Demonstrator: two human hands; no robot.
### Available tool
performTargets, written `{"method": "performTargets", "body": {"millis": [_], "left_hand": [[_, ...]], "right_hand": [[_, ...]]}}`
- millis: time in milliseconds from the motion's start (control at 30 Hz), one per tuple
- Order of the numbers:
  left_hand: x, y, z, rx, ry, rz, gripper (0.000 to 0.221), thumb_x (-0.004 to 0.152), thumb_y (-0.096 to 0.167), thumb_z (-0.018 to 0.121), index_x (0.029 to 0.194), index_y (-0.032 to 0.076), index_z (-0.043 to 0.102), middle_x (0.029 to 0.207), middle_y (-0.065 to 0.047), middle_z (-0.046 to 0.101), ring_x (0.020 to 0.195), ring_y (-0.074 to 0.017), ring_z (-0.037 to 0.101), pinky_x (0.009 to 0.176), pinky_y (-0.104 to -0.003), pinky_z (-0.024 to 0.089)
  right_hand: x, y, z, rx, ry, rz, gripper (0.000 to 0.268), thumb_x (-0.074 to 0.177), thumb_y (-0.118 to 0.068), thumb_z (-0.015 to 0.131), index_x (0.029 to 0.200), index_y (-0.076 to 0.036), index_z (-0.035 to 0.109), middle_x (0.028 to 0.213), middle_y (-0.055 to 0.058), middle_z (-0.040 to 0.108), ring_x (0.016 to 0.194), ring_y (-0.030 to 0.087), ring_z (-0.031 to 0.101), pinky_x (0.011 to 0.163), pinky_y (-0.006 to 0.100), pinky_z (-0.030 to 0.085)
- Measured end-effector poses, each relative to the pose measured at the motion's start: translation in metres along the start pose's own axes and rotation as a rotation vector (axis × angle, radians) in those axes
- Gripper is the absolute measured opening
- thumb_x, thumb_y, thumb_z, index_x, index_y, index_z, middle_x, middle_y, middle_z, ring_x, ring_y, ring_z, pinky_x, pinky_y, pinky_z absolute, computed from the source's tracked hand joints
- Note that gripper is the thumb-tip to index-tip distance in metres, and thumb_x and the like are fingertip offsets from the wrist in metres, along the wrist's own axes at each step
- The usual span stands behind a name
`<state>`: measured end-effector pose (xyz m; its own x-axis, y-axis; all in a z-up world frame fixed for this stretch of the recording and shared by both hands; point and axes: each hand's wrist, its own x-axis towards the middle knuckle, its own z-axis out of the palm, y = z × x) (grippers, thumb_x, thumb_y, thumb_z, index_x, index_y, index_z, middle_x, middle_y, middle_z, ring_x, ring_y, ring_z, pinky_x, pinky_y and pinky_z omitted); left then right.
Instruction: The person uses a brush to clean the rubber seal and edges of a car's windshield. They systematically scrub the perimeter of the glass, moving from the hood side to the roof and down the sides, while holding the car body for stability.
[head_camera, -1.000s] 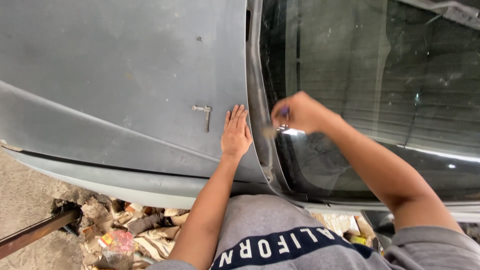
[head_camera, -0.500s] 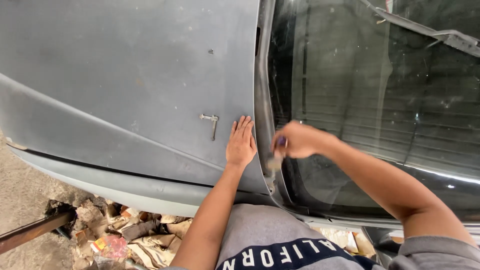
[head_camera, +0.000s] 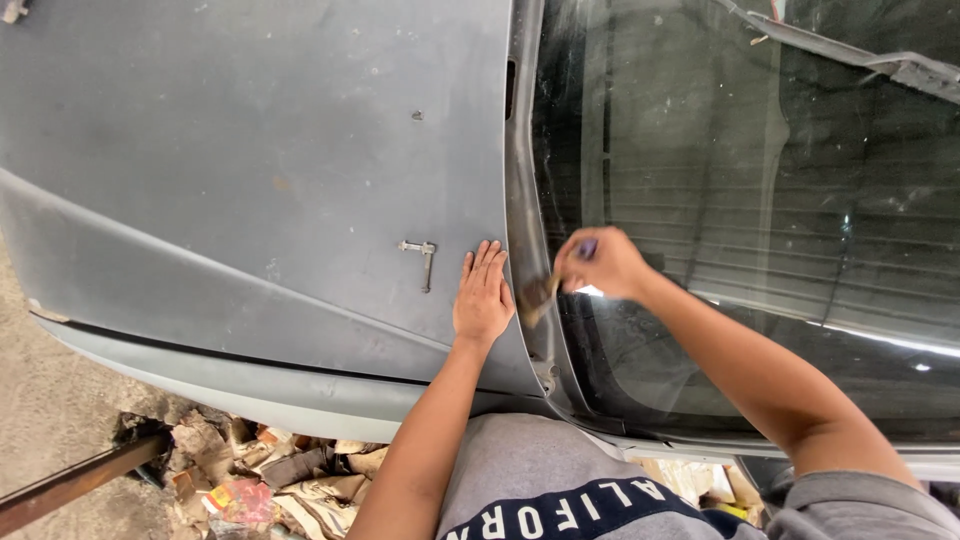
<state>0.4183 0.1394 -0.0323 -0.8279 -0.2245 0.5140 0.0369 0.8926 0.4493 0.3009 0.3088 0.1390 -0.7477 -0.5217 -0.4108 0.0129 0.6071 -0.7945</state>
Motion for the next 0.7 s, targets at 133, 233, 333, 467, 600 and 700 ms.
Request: {"method": "performTargets", "body": {"millis": [133, 233, 333, 467, 600, 700], "left_hand": [[0.002, 0.003, -0.004, -0.009, -0.014, 0.01, 0.039, 0.091, 0.003, 0.051, 0.13, 0.008, 0.059, 0.143, -0.01, 0.061, 0.137, -0.0251, 0.055, 0.118, -0.044, 0.038], [0.005, 0.004, -0.006, -0.015, -0.018, 0.014, 0.04, 0.092, 0.003, 0.05, 0.131, 0.008, 0.059, 0.144, -0.011, 0.06, 0.138, -0.0256, 0.054, 0.118, -0.044, 0.038], [0.006, 0.002, -0.005, -0.017, -0.009, 0.009, 0.038, 0.095, 0.005, 0.049, 0.131, 0.009, 0.059, 0.144, -0.01, 0.061, 0.138, -0.025, 0.054, 0.118, -0.044, 0.037], [0.006, 0.004, -0.004, -0.032, -0.014, -0.003, 0.038, 0.093, 0.004, 0.049, 0.13, 0.008, 0.06, 0.143, -0.011, 0.061, 0.137, -0.0256, 0.055, 0.117, -0.044, 0.038], [0.005, 0.003, -0.003, -0.039, -0.024, -0.012, 0.037, 0.094, 0.004, 0.05, 0.129, 0.009, 0.06, 0.144, -0.01, 0.061, 0.137, -0.0254, 0.055, 0.118, -0.043, 0.037], [0.007, 0.005, -0.007, -0.028, -0.055, -0.025, 0.036, 0.094, 0.005, 0.049, 0.128, 0.008, 0.061, 0.143, -0.011, 0.061, 0.137, -0.0257, 0.055, 0.117, -0.044, 0.038]], "right_hand": [[0.012, 0.063, 0.048, -0.226, -0.088, 0.016, 0.017, 0.073, -0.026, 0.081, 0.089, -0.021, 0.081, 0.078, 0.013, 0.077, 0.082, 0.033, 0.076, 0.072, 0.04, 0.059], [0.06, 0.072, 0.045, -0.133, 0.018, 0.046, 0.019, 0.07, -0.028, 0.08, 0.088, -0.021, 0.08, 0.078, 0.008, 0.077, 0.082, 0.027, 0.075, 0.076, 0.038, 0.059], [0.112, 0.061, 0.03, -0.018, 0.207, -0.014, 0.017, 0.074, -0.036, 0.08, 0.087, -0.026, 0.08, 0.078, 0.005, 0.075, 0.08, 0.025, 0.074, 0.075, 0.037, 0.058], [0.138, 0.041, -0.001, 0.15, 0.498, -0.095, 0.007, 0.078, -0.024, 0.081, 0.084, -0.023, 0.078, 0.065, 0.003, 0.072, 0.065, 0.017, 0.072, 0.066, 0.03, 0.057], [0.094, 0.039, -0.008, 0.327, 0.386, -0.183, 0.011, 0.072, -0.011, 0.08, 0.071, -0.012, 0.068, 0.054, 0.006, 0.066, 0.049, 0.015, 0.069, 0.053, 0.025, 0.055], [0.046, 0.054, 0.02, 0.046, 0.097, -0.171, 0.027, 0.055, -0.021, 0.092, 0.077, -0.018, 0.077, 0.066, 0.007, 0.071, 0.061, 0.022, 0.068, 0.062, 0.039, 0.055]]}}
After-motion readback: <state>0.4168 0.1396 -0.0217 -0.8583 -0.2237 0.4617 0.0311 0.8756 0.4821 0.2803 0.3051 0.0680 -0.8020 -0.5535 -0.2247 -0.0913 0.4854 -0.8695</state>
